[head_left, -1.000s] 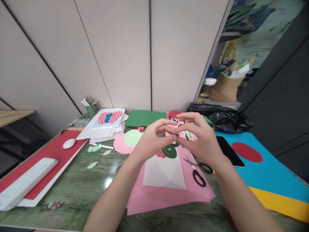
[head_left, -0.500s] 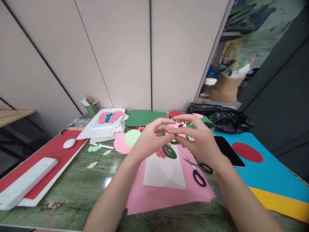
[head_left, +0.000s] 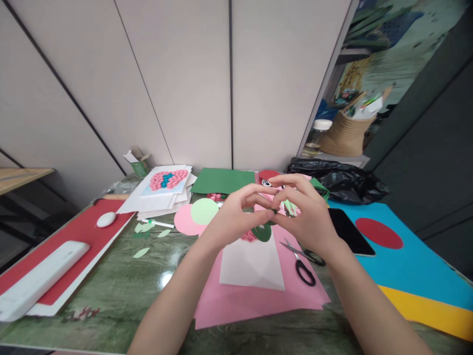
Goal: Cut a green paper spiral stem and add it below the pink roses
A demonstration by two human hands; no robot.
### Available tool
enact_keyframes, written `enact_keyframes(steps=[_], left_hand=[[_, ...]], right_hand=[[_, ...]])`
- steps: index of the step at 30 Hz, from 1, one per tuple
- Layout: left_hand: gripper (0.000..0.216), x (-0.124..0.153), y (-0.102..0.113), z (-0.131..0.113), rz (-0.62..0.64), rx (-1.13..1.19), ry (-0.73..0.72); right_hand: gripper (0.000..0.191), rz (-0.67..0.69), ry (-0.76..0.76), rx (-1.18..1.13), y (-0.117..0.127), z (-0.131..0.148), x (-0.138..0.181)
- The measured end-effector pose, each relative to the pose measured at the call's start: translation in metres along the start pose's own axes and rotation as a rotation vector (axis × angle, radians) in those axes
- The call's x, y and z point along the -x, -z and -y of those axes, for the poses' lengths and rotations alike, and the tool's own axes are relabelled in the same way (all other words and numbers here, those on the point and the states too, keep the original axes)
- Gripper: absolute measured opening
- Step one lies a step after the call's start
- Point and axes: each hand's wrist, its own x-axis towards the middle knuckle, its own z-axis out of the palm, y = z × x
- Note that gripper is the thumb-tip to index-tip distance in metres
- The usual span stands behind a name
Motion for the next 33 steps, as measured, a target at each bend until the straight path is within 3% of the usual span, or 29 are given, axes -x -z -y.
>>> enact_keyframes(steps=[10, 16, 23, 33], left_hand=[[0.028, -0.0018, 0.0038, 0.0021, -0.072, 0.075, -0.006], [0.03, -0.0006, 0.0059, -0.0004, -0.092, -0.009, -0.003], [0.031, 0.0, 0.0069, -0.0019, -0.104, -0.129, -0.012], [0.032, -0.0016, 0.0034, -0.0006, -0.032, -0.043, -0.007]], right_hand=[[0.011, 0.023, 0.039, -0.008, 0.0051, -0.0007, -0.0005], [0.01, 0.09, 0.051, -0.029, 0.0068, -0.0028, 0.0001], [0.025, 0.214, 0.065, -0.077, 0.0049, -0.0049, 0.0], [0.014, 0.059, -0.014, -0.056, 0.0011, -0.0035, -0.0009]])
